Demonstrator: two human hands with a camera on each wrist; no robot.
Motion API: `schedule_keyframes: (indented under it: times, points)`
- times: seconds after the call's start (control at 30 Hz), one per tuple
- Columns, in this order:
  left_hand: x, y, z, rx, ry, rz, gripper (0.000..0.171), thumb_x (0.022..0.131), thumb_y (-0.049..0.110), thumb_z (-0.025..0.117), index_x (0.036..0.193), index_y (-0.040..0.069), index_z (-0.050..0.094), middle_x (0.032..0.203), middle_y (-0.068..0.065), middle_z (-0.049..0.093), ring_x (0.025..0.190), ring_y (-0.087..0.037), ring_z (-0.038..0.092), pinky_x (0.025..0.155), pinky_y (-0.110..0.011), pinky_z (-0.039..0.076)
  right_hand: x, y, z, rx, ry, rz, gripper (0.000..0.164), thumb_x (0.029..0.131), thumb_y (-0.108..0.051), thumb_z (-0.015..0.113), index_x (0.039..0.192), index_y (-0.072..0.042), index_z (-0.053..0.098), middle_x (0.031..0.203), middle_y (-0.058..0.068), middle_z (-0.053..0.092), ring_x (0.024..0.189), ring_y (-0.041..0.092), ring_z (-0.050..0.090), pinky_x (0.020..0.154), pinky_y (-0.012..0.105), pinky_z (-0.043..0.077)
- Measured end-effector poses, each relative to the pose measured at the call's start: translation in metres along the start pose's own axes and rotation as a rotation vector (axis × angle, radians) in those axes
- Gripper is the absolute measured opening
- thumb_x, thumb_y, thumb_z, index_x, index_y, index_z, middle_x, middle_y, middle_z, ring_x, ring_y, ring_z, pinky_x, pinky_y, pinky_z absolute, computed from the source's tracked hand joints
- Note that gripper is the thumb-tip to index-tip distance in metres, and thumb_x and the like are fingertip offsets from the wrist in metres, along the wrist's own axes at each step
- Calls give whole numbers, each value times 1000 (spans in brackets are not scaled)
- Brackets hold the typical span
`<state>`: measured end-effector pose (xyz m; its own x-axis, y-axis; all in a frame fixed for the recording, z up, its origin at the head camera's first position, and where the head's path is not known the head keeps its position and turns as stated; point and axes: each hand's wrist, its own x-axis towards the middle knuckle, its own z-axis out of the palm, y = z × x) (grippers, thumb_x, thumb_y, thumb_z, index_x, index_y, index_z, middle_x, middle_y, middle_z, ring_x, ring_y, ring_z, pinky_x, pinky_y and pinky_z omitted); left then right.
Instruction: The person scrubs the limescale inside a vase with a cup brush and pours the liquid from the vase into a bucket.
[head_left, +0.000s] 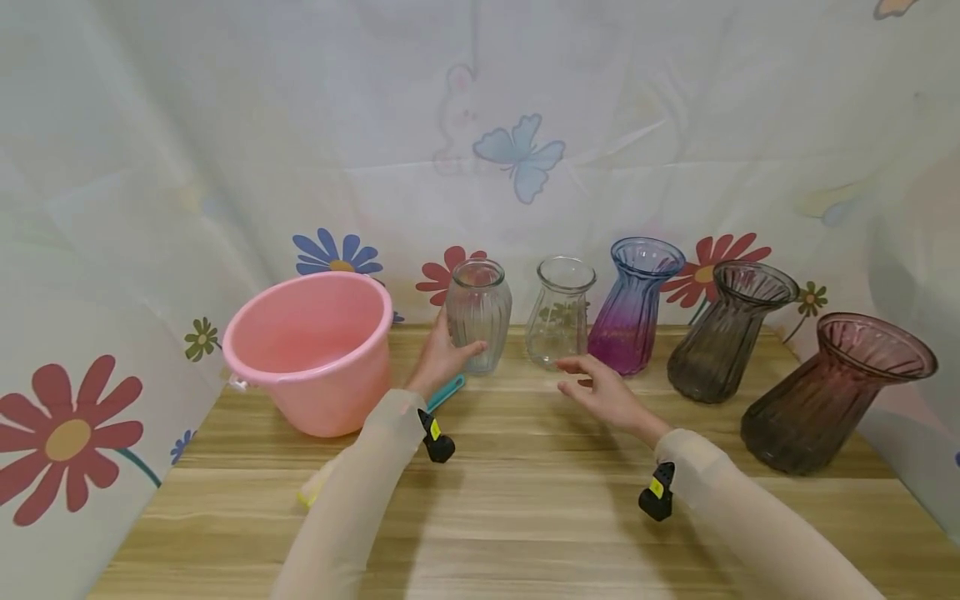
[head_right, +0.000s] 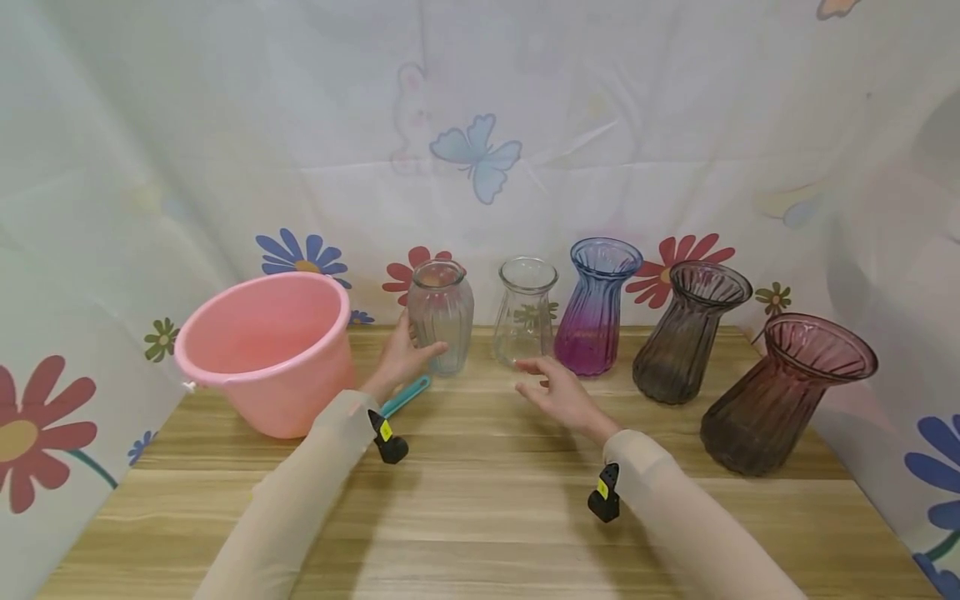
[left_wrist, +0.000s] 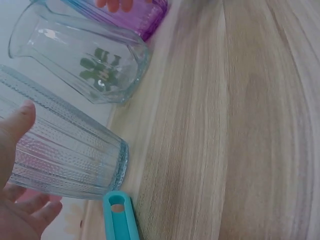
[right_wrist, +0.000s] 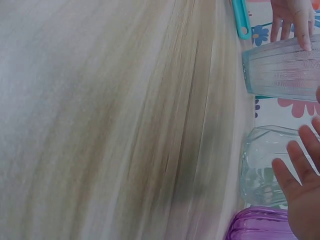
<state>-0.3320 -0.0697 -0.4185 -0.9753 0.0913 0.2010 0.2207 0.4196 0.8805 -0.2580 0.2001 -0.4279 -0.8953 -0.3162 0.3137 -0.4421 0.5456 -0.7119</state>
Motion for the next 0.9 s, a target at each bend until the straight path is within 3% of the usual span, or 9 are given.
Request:
schedule_keyframes:
  times: [0.33, 0.7, 0.9]
  points:
    - [-25, -3, -15, -2, -63, -31, 76, 79, 25, 71, 142, 16, 30, 143, -7, 36, 126, -32, 42, 99, -47, 39, 11, -3, -10, -62, 214, -4, 51, 83, -6, 65, 127, 6, 44, 123, 24, 50, 113, 37, 50, 91, 50, 44]
    - [-64, 1, -21, -55, -175, 98, 65, 81, 16, 69, 137, 4, 37, 139, -16, 41, 122, -39, 45, 97, -50, 40, 44, -7, -27, 31, 154, 190, 78, 89, -27, 58, 145, 1, 11, 149, 22, 19, 135, 38, 24, 105, 49, 29]
    - [-80, 5, -19, -58, -241, 121, 63, 82, 12, 67, 137, 2, 36, 137, -23, 40, 122, -40, 43, 98, -52, 37, 61, -9, -31, 37, 127, 231, 84, 88, -33, 58, 147, -2, 6, 152, 20, 9, 138, 38, 17, 107, 49, 26]
